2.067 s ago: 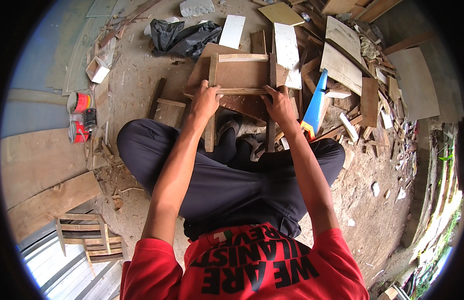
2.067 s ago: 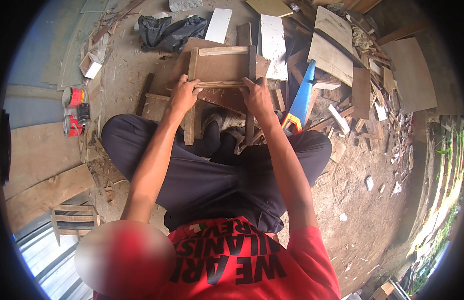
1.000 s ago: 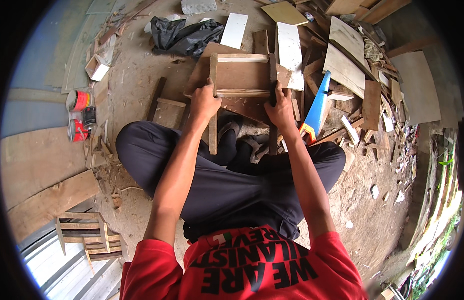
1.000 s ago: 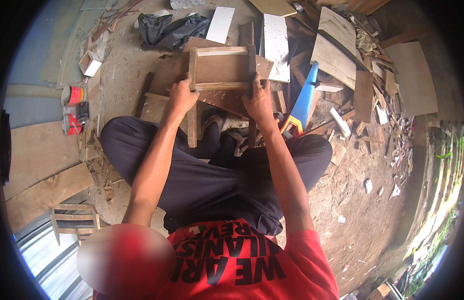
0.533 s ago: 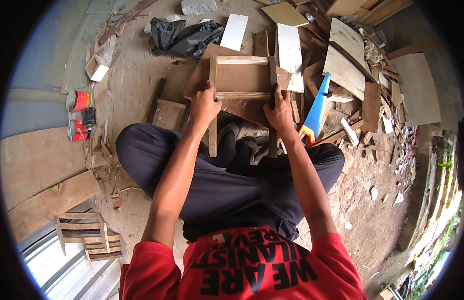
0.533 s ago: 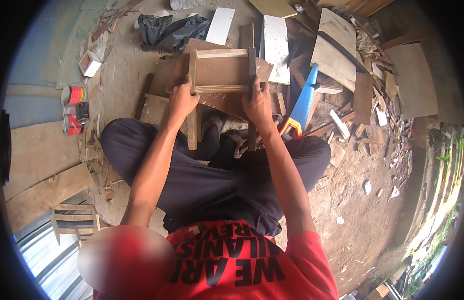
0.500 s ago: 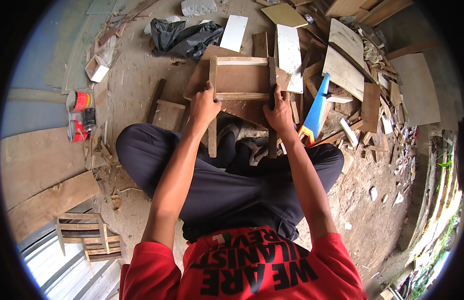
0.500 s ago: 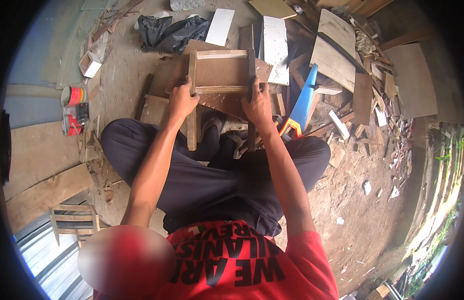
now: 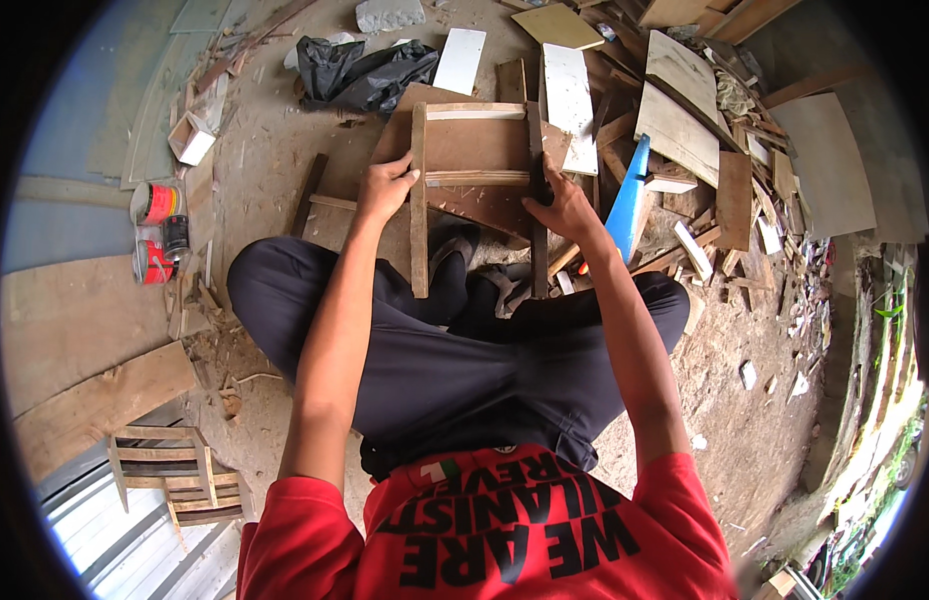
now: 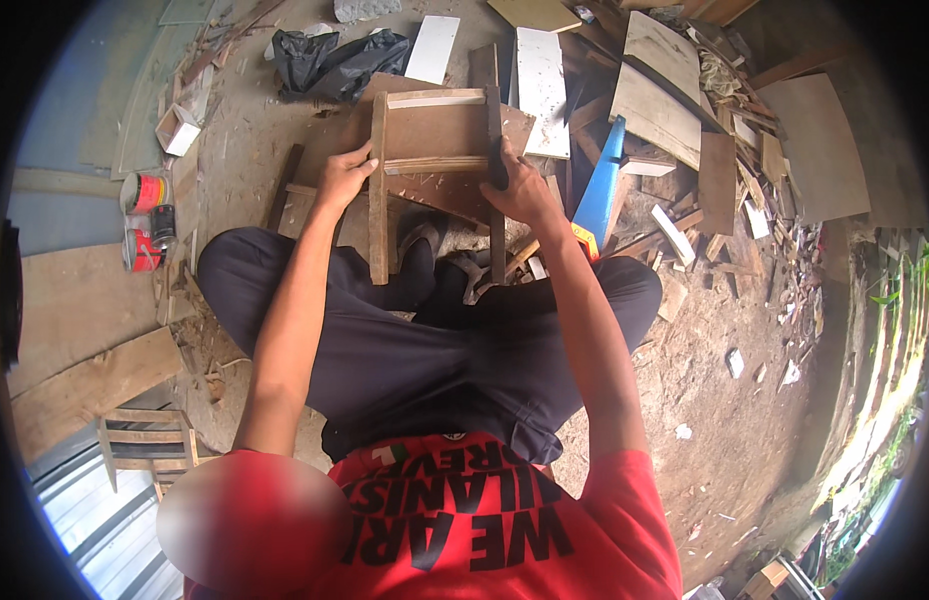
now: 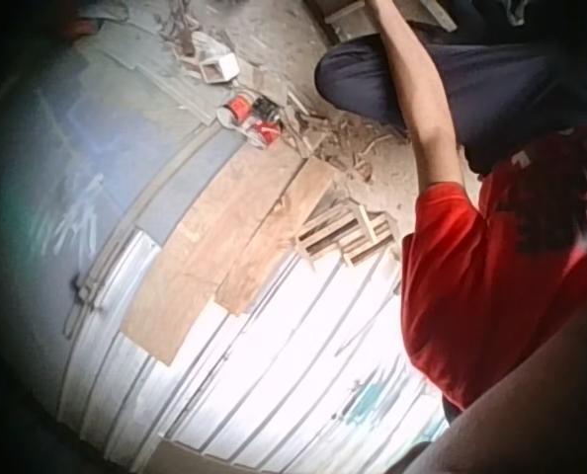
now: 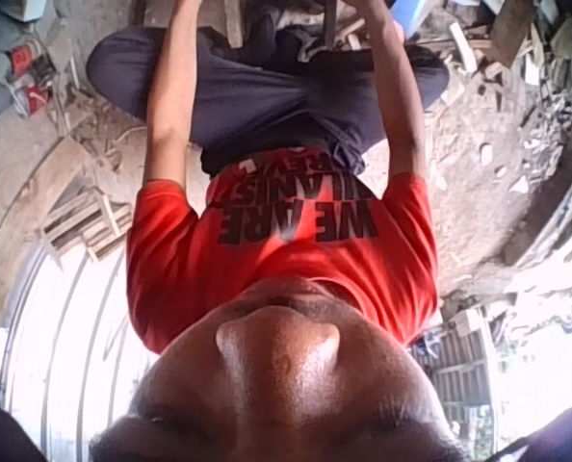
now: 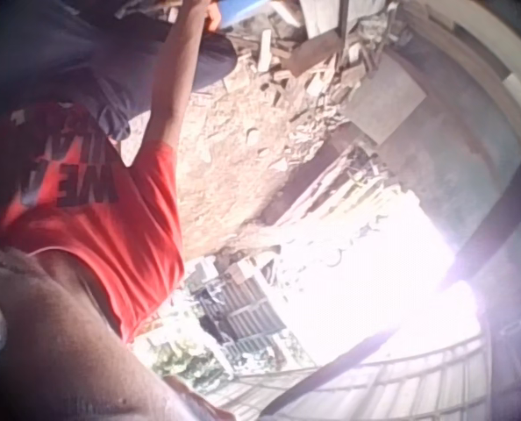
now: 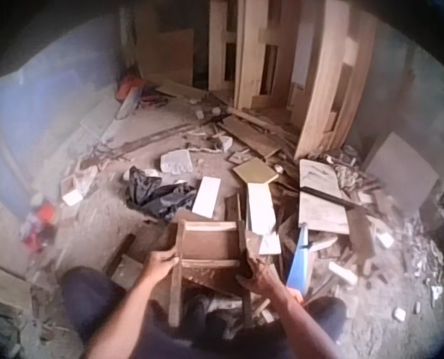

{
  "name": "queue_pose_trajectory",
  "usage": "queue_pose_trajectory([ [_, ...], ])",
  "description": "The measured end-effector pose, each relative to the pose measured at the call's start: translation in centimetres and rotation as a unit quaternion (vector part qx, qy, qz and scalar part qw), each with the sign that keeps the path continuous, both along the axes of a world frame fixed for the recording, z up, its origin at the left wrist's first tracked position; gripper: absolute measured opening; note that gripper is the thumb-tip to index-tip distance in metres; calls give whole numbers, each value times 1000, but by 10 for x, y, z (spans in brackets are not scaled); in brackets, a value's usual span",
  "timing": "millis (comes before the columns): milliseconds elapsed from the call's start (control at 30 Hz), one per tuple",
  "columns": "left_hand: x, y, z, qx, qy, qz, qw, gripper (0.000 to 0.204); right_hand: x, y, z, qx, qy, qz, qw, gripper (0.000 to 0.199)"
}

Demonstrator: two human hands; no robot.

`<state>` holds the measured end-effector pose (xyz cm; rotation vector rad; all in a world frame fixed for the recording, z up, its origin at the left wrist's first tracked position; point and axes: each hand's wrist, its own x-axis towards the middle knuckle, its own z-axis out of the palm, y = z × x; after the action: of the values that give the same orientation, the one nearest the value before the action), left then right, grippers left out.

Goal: The person sits on the floor and assembles a small wooden frame using several pieces of wood. They use a hammer to drive nails into the wood pieces to secure them together.

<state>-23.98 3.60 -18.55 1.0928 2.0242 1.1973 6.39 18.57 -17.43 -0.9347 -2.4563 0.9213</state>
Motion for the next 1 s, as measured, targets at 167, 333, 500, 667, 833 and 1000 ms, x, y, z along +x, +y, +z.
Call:
queue_pose_trajectory([
  [167, 1, -2, 15, -49, -139, 33, 988, 46, -2, -6, 1, -22, 18, -5, 1000, 90],
  [333, 7, 2, 37, -100, -152, 40, 982, 49, 0, -5, 5, -20, 28, 15, 999, 90],
  [500, 0, 1, 39, -129, -160, 24, 978, 56, -4, -1, 26, -51, -28, 43, 997, 90],
  [667, -1, 3, 39, -133, -158, 10, 978, 55, -2, 4, 21, -46, -25, 54, 997, 92],
  [833, 2, 2, 41, -132, -151, 30, 979, 43, -6, 3, 25, -72, -20, 53, 996, 92],
  [1000, 4, 2, 37, -128, -147, 32, 980, 39, -10, -1, 28, -77, -22, 34, 996, 94],
])
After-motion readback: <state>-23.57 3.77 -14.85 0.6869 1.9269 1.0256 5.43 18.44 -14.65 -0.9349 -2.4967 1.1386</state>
